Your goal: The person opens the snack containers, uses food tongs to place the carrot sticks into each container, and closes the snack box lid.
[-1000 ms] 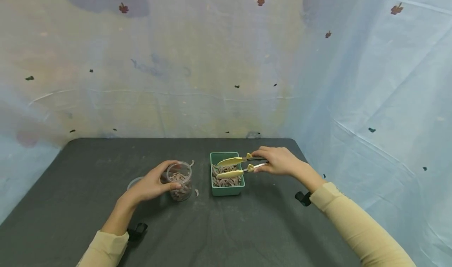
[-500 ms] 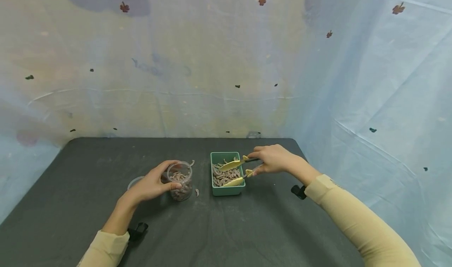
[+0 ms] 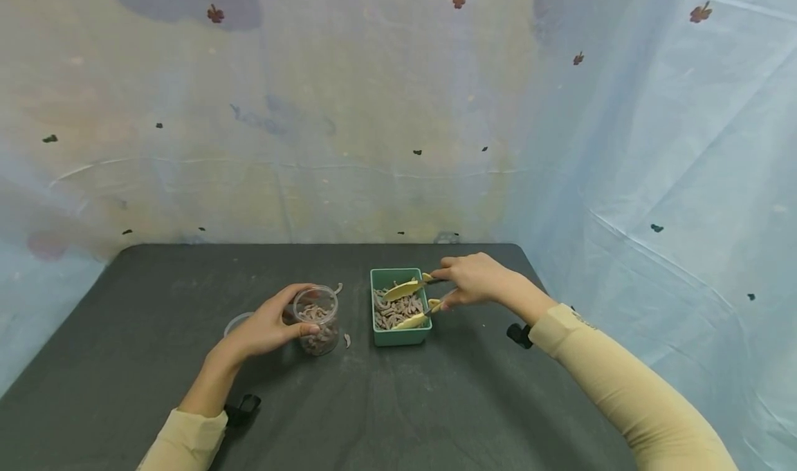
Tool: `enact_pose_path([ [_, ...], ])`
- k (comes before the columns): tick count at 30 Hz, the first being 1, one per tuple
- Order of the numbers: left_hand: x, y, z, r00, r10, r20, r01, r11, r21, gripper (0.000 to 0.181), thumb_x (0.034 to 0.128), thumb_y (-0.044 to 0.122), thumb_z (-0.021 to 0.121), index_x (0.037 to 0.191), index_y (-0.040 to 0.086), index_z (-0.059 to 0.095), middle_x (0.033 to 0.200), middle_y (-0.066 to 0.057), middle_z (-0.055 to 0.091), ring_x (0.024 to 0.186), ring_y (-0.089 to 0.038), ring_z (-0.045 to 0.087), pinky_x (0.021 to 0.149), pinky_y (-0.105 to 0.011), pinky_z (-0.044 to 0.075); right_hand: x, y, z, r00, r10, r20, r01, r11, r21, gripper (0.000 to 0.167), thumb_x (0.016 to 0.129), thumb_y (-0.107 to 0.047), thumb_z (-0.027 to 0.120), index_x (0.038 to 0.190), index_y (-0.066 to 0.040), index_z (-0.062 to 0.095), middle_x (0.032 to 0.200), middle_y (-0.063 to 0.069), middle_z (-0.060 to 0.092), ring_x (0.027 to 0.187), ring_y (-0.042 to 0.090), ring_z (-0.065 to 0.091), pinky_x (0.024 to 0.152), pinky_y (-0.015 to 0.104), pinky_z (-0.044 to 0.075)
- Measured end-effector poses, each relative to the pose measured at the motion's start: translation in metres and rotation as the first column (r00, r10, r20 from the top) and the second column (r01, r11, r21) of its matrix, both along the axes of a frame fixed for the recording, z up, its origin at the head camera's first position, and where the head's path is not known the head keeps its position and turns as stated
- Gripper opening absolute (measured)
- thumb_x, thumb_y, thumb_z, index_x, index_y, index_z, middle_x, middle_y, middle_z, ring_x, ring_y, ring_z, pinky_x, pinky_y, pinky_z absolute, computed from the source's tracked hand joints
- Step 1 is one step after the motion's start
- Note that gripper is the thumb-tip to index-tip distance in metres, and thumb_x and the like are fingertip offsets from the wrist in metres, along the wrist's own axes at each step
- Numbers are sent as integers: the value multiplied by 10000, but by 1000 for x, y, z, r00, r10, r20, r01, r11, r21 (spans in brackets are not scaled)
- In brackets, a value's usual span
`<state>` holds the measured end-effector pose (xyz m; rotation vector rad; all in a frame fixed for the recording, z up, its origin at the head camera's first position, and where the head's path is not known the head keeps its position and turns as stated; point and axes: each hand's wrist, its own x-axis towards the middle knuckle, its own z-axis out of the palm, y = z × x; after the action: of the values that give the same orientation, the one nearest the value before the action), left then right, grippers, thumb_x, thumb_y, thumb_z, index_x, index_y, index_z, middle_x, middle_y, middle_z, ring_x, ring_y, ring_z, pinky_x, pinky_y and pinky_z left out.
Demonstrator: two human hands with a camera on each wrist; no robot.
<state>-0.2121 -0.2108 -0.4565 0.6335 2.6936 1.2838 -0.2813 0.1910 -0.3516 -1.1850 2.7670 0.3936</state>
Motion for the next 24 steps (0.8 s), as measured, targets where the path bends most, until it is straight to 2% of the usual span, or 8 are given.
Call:
enact_pose_path([
  [6,1,1,2,1000,-3,17,3,1000,3,774,897,448,721,1516,169,350,1519,-173,426,1260,-365,535,880,-493,517,0,1,-5,996,75,-52,-74,997,15,583,865,-535,704,1329,-188,634,1087,24,624,752,115,591,555,277,467],
  [12,2,1,2,1000,1,14,-1,1000,-1,767,899,437,722,1516,173,351,1515,-162,431,1258,-358,533,867,-464,518,1,1,-8,985,129,-111,-131,991,-9,553,870,-533,697,1305,-193,651,1117,15,641,773,119,638,541,272,470],
  [20,1,0,3,1000,-4,3,4,1000,-4,756,900,447,717,1509,174,360,1509,-162,439,1253,-349,540,877,-478,513,4,5,-9,974,163,-160,-175,982,-67,490,877,-507,698,1268,-213,680,1069,-5,646,668,80,589,459,231,339],
  [24,1,0,3,1000,-9,7,9,1000,6,757,899,438,721,1507,167,361,1511,-176,437,1254,-357,542,875,-486,520,6,6,-10,969,169,-178,-184,981,-69,482,880,-530,675,1259,-231,683,1038,-20,639,643,63,566,453,218,324],
])
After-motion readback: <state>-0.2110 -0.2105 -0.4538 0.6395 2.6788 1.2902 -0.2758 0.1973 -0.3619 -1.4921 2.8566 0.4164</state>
